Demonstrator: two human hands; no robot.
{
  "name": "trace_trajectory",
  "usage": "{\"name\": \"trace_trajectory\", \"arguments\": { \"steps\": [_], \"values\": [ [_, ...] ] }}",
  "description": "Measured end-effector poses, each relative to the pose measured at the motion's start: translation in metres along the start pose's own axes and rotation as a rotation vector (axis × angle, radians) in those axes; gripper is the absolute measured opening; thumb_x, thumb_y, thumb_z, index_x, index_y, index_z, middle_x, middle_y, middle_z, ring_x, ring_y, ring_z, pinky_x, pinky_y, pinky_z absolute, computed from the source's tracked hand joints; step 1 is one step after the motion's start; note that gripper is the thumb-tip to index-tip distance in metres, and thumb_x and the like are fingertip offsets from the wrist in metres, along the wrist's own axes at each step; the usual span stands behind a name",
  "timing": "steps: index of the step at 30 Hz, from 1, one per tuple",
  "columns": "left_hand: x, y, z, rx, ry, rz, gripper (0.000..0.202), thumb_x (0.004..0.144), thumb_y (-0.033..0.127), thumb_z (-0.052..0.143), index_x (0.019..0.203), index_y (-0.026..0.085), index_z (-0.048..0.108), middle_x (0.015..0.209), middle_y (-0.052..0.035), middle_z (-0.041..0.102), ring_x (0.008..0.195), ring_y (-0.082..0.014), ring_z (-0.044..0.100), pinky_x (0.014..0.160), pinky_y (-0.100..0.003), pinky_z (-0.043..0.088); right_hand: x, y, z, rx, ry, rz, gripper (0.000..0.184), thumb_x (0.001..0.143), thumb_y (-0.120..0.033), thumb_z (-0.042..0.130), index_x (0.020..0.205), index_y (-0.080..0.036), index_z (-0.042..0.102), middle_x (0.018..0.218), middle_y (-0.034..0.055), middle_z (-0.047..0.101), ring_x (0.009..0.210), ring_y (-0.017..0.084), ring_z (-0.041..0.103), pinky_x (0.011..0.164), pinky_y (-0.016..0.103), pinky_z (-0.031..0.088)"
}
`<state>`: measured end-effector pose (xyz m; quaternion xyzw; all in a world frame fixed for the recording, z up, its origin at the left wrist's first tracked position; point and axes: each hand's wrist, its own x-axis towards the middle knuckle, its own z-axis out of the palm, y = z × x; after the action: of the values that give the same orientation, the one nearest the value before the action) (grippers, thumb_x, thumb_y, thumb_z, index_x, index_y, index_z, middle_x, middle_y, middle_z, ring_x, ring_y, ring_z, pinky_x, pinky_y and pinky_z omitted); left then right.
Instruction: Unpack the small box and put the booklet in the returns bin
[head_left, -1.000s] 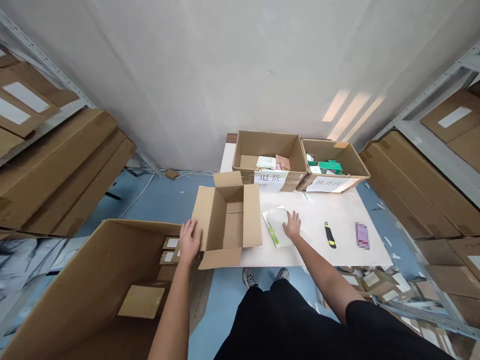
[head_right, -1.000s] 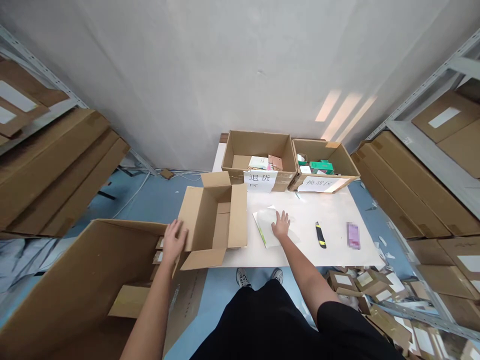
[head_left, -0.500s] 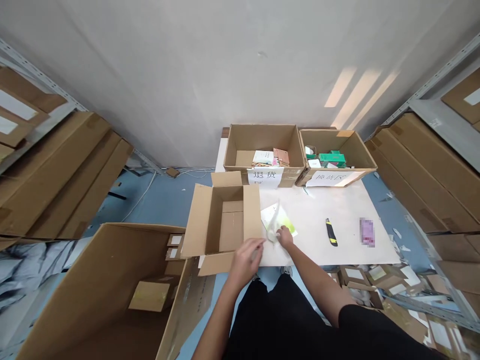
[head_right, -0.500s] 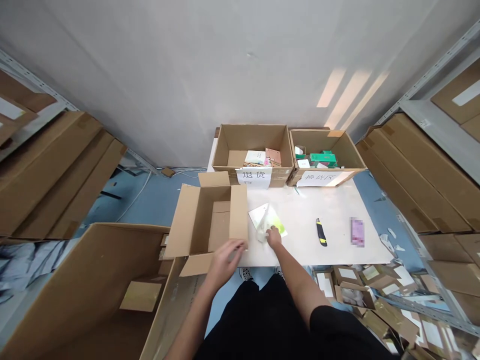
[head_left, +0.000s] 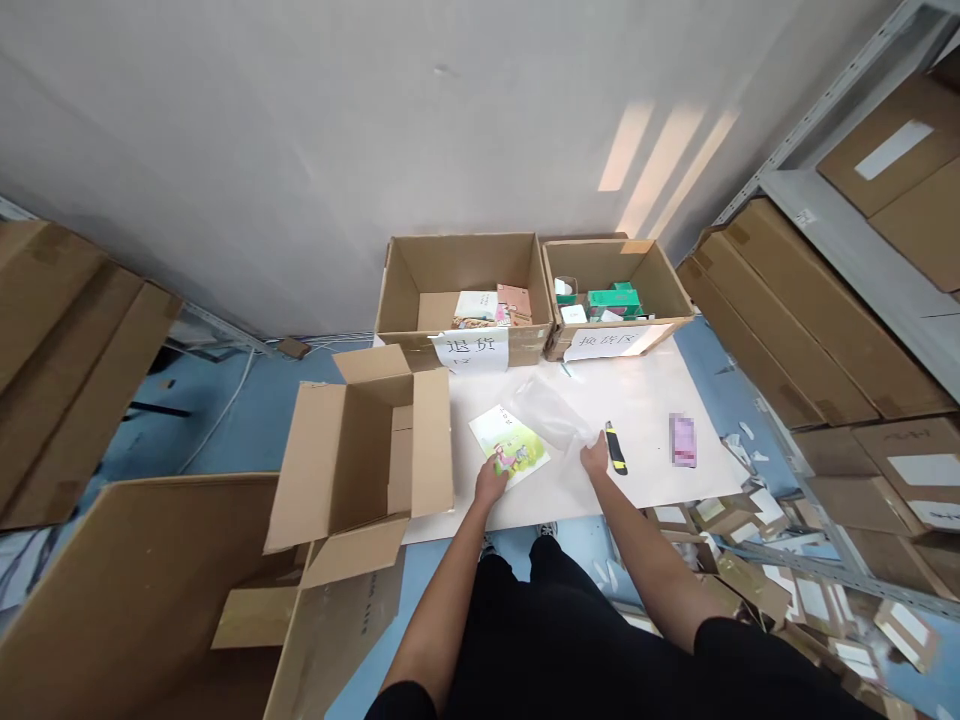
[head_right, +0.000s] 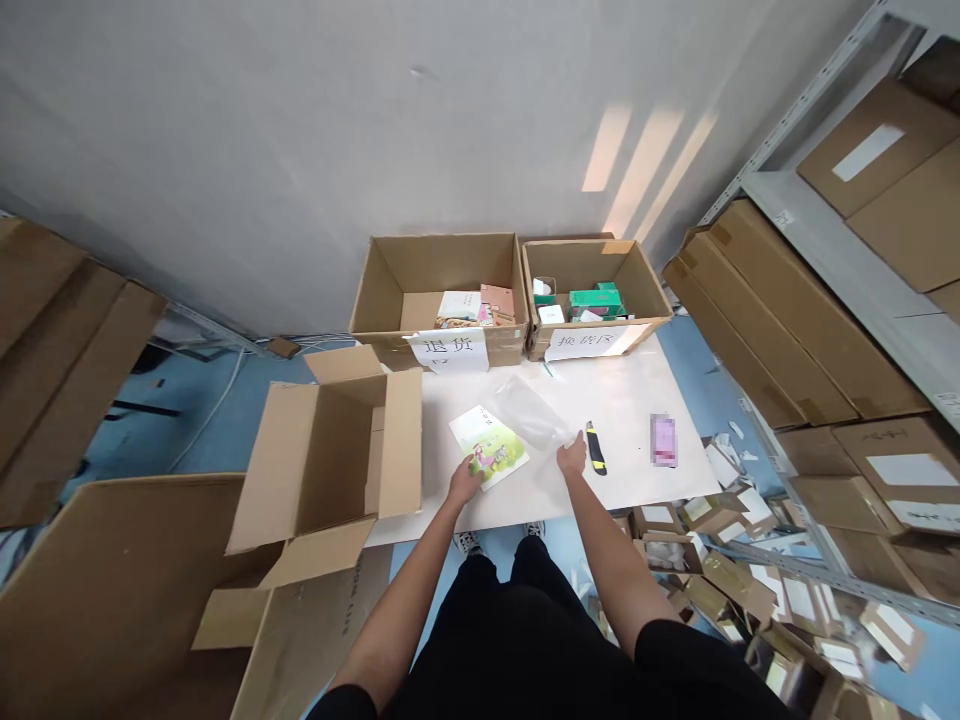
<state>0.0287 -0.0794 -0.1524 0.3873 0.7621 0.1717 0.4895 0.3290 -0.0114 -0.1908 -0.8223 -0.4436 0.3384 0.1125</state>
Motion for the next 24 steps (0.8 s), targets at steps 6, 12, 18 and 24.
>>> {"name": "trace_trajectory", "arguments": {
  "steps": [6,12,18,24],
  "values": [
    [0.035,-0.006,0.032,0.069,0.119,-0.227,0.068,0.078,0.048,0.077,0.133,0.013,0.057,0.131,-0.0229,0.068,0.121,-0.0365,0.067,0.091,-0.038,0.054,-0.039,0.049,0.006,0.066,0.146,-0.191,0.085,0.093,-0.031,0.039,0.169,-0.011,0.008,0.176,0.0156,0.015,0.163,0.034,0.01,0.13,0.056,0.022],
    [0.05,-0.003,0.065,0.111,0.257,-0.303,0.078,0.08,0.044,0.074,0.146,0.016,0.044,0.139,-0.0244,0.061,0.13,-0.0371,0.062,0.093,-0.041,0.053,-0.049,0.076,-0.004,0.153,-0.066,-0.379,0.095,0.083,-0.026,0.046,0.171,-0.028,0.01,0.176,0.0051,0.021,0.162,0.028,0.019,0.121,0.055,0.04],
    [0.046,0.011,0.063,-0.028,0.263,-0.219,0.056,0.081,0.028,0.066,0.135,0.017,0.057,0.128,-0.019,0.071,0.111,-0.031,0.072,0.081,-0.035,0.057,-0.015,0.076,-0.059,0.202,-0.042,-0.419,0.098,0.077,-0.022,0.045,0.171,-0.021,0.015,0.171,0.0097,0.032,0.152,0.03,0.042,0.12,0.051,0.044],
    [0.017,0.049,0.038,-0.156,0.267,0.004,0.048,0.077,0.018,0.062,0.125,0.02,0.063,0.126,-0.0094,0.074,0.11,-0.0225,0.071,0.087,-0.03,0.057,-0.002,0.035,-0.081,0.362,0.017,-0.438,0.08,0.084,-0.031,0.048,0.163,-0.023,0.037,0.159,0.0141,0.048,0.135,0.033,0.056,0.106,0.051,0.054]
  ]
}}
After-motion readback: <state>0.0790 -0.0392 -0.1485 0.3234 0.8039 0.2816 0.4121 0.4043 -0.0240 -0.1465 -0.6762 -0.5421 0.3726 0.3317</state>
